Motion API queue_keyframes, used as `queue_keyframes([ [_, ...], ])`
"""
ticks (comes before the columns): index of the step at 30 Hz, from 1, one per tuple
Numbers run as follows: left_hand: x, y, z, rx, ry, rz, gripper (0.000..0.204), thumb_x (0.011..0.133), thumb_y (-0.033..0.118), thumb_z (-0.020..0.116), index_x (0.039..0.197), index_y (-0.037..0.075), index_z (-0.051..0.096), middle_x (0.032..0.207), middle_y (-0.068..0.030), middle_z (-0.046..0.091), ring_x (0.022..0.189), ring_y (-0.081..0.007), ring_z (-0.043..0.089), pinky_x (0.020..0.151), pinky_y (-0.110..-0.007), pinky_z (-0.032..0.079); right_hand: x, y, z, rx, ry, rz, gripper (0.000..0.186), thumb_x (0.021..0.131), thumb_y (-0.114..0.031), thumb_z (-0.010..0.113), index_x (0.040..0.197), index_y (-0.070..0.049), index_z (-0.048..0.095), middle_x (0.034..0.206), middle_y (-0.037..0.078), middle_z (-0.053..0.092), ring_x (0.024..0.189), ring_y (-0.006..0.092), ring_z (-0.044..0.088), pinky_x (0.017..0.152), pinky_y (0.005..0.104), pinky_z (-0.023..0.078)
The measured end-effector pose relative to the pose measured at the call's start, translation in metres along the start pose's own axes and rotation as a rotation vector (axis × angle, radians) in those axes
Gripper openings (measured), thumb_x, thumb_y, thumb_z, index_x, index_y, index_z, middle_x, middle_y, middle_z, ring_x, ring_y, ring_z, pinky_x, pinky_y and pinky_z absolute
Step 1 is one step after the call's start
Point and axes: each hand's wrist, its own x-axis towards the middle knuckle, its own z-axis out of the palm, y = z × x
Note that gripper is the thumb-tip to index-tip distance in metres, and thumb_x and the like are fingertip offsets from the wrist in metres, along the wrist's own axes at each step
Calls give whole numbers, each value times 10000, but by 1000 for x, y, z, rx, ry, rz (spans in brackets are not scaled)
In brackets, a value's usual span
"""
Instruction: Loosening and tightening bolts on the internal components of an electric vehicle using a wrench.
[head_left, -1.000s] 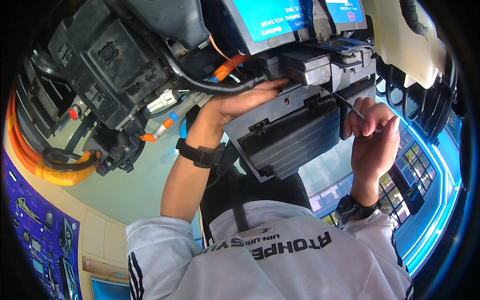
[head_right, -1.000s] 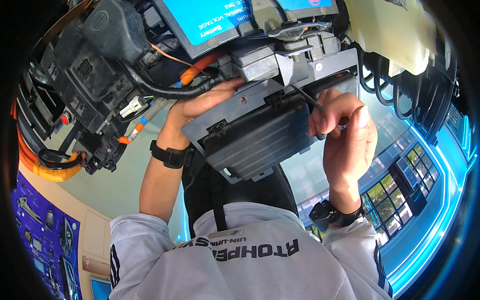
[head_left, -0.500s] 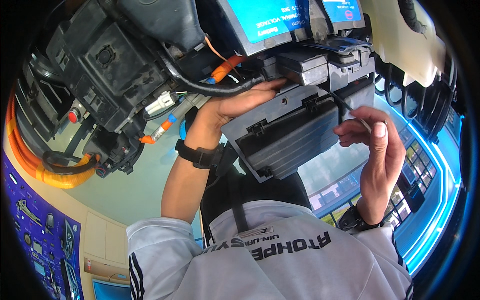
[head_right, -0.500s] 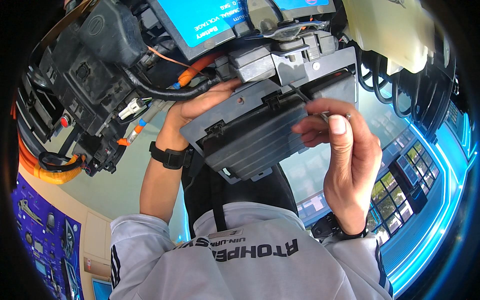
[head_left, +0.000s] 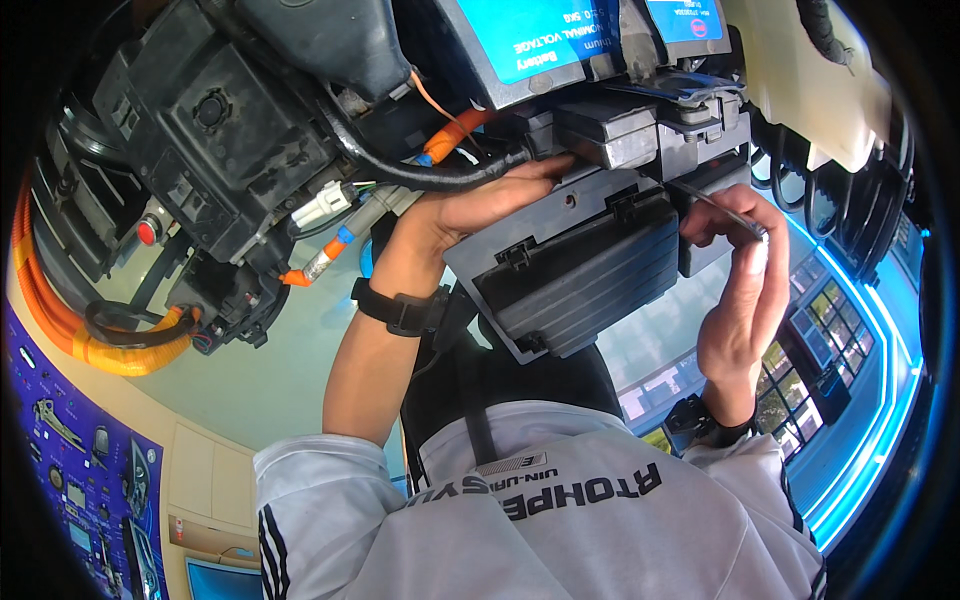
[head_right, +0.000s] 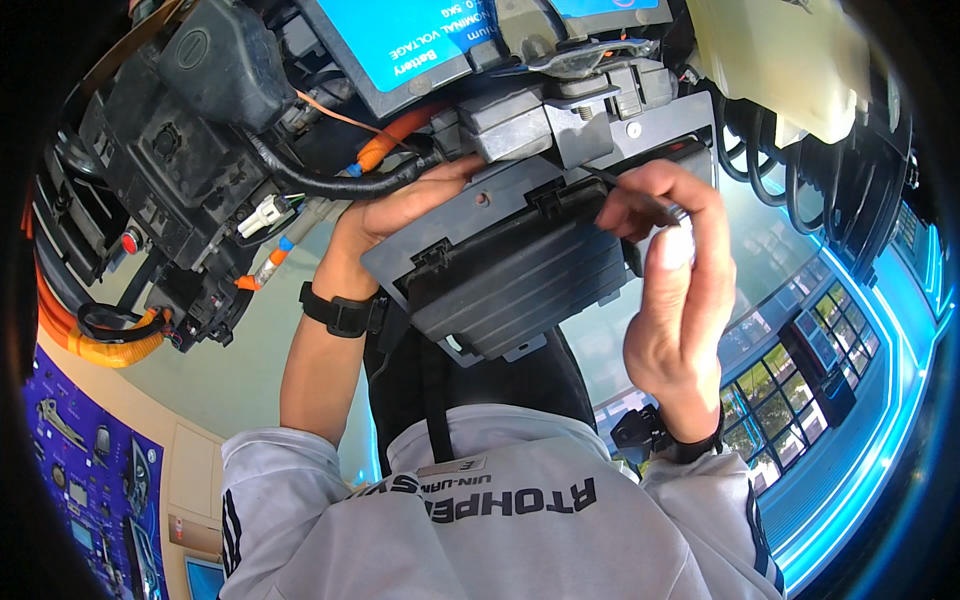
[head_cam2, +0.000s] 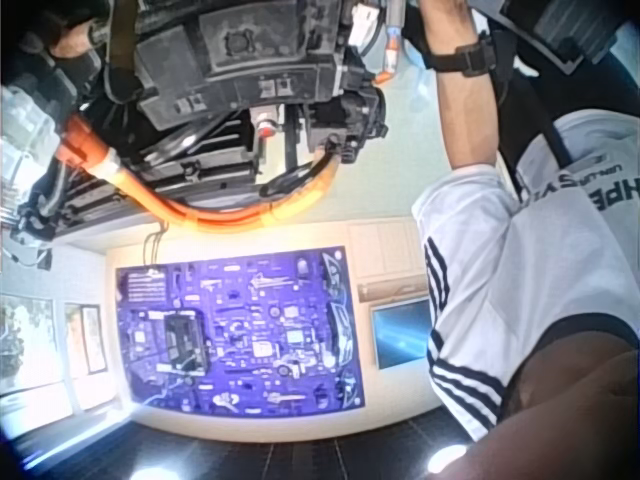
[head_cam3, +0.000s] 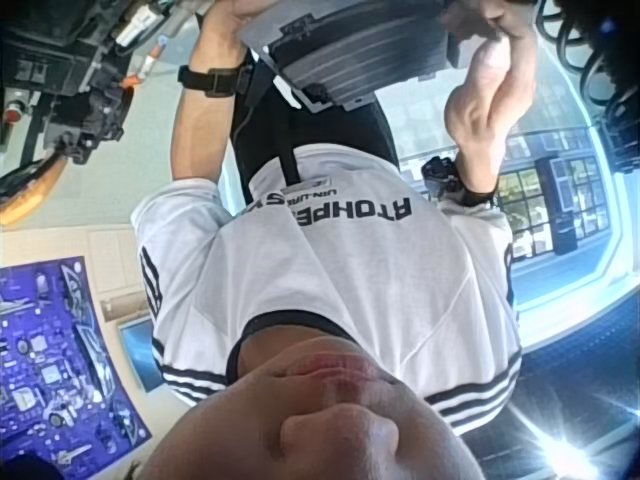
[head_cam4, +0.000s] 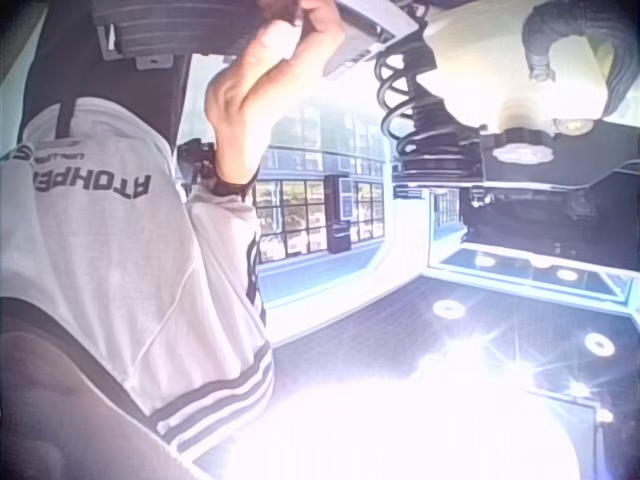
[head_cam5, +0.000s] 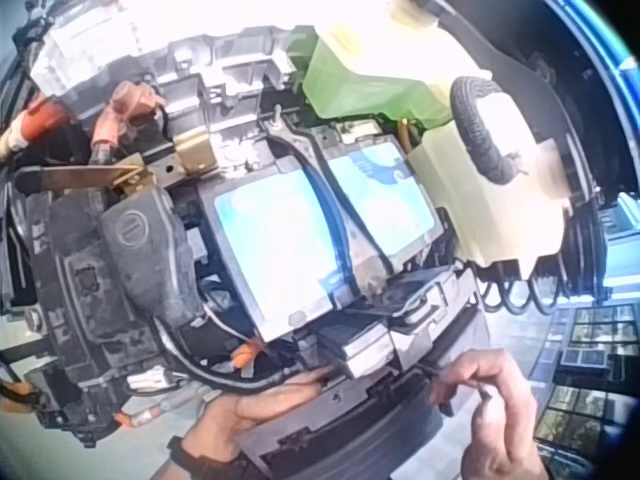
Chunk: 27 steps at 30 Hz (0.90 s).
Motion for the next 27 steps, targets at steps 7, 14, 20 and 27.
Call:
queue_keyframes([
  [7,2,-4,-1,-5,13,10,564,937,295,469,1435,66,335,1415,-112,396,1263,-184,405,1046,-273,308,5,14,0,236,-9,-39,390,986,-331,426,1008,36,556,934,125,566,778,163,532,733,285,433],
  [14,-2,5,0,3,2,-17,565,938,285,466,1439,66,325,1415,-109,395,1272,-178,390,1049,-272,305,-1,21,-7,337,18,75,460,915,-386,406,929,42,575,879,113,540,762,161,498,679,265,385],
  [20,-3,4,1,3,-30,22,555,945,272,448,1439,55,318,1404,-106,403,1247,-163,404,1033,-265,319,4,7,-11,-44,139,85,401,996,-283,330,1131,37,531,813,69,558,739,118,496,693,255,402],
  [27,1,7,1,-7,-1,-21,549,941,217,438,1444,46,302,1384,-110,430,1220,-159,432,1022,-265,332,7,8,-11,-85,135,38,375,1023,-242,312,1169,31,524,819,64,583,734,101,529,674,237,425],
])
